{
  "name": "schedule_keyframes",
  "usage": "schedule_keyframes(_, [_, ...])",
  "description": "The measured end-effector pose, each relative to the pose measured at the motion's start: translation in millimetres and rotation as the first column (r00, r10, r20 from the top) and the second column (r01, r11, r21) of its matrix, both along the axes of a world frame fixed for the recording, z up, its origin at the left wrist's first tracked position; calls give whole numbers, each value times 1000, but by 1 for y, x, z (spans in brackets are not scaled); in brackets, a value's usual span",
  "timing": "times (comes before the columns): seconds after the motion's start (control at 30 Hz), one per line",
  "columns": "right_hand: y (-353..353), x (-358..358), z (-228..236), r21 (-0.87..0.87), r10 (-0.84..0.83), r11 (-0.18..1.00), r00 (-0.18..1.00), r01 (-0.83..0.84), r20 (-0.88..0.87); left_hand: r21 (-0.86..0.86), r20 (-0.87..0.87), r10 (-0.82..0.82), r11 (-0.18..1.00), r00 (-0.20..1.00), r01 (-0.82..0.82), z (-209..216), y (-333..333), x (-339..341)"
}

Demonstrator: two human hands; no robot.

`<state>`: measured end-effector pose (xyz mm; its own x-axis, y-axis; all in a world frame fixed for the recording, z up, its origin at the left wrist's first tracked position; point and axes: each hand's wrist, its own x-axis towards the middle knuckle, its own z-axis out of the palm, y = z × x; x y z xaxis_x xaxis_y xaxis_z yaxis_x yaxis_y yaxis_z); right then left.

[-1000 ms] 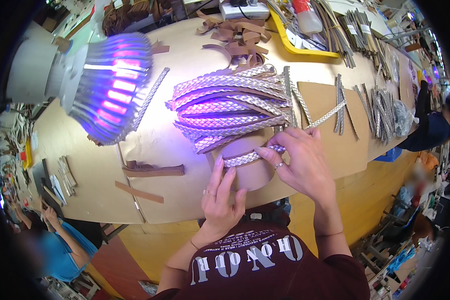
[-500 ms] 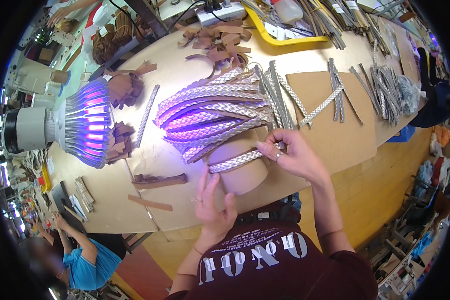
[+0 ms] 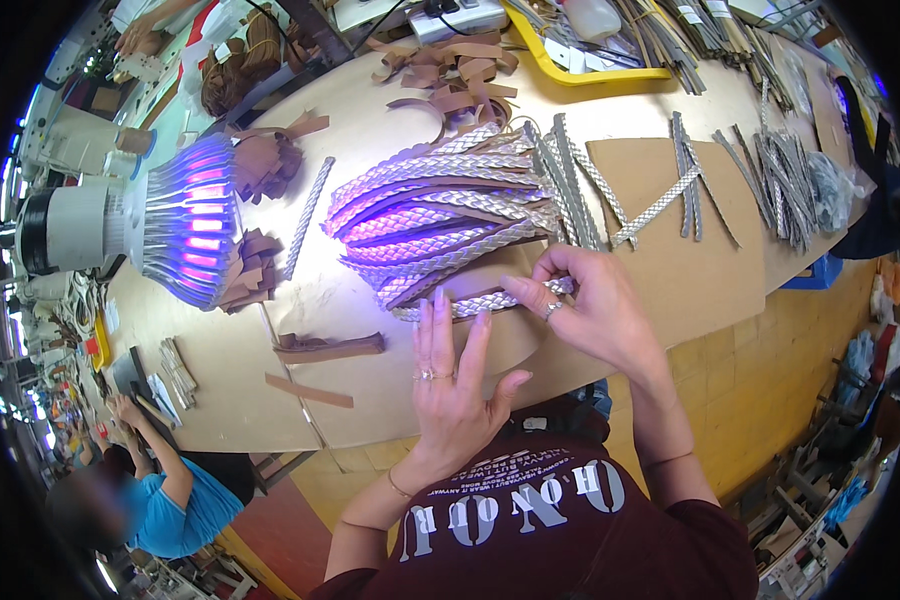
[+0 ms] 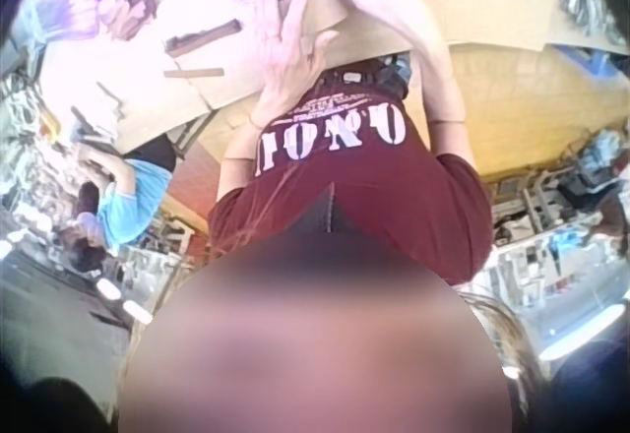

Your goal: The person repeatedly picks up braided cords and brown leather strips, aligns them on a cardboard template, and secures them with rubber bands. The person also writes on small paper labels and places them on the table. The workspace includes a UV lamp and various materials.

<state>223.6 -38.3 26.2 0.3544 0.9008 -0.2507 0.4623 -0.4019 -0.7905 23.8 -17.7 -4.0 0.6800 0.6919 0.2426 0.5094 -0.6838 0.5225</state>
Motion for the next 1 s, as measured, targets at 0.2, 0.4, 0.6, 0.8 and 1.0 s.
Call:
schedule_keyframes(0.2, [-11,11,-18,-23,-55,998,952,51,-300,-6,19,-8,1000,1000,9,0,1,4])
schedule_keyframes(0.4, [-12,7,-39,16,-108,991,880,130,-462,70,-33,7,998,999,-5,-2,2,5])
schedule_keyframes(0.6, [-12,2,-48,32,-152,981,861,191,-485,154,-45,0,988,999,7,-5,5,5])
schedule_keyframes(0.8, [-11,-3,-56,48,-165,975,847,219,-504,194,-54,-32,980,998,42,-7,7,3])
schedule_keyframes(1.0, [-12,-12,-54,-33,-239,966,829,258,-506,200,-81,-38,978,996,53,-8,6,1])
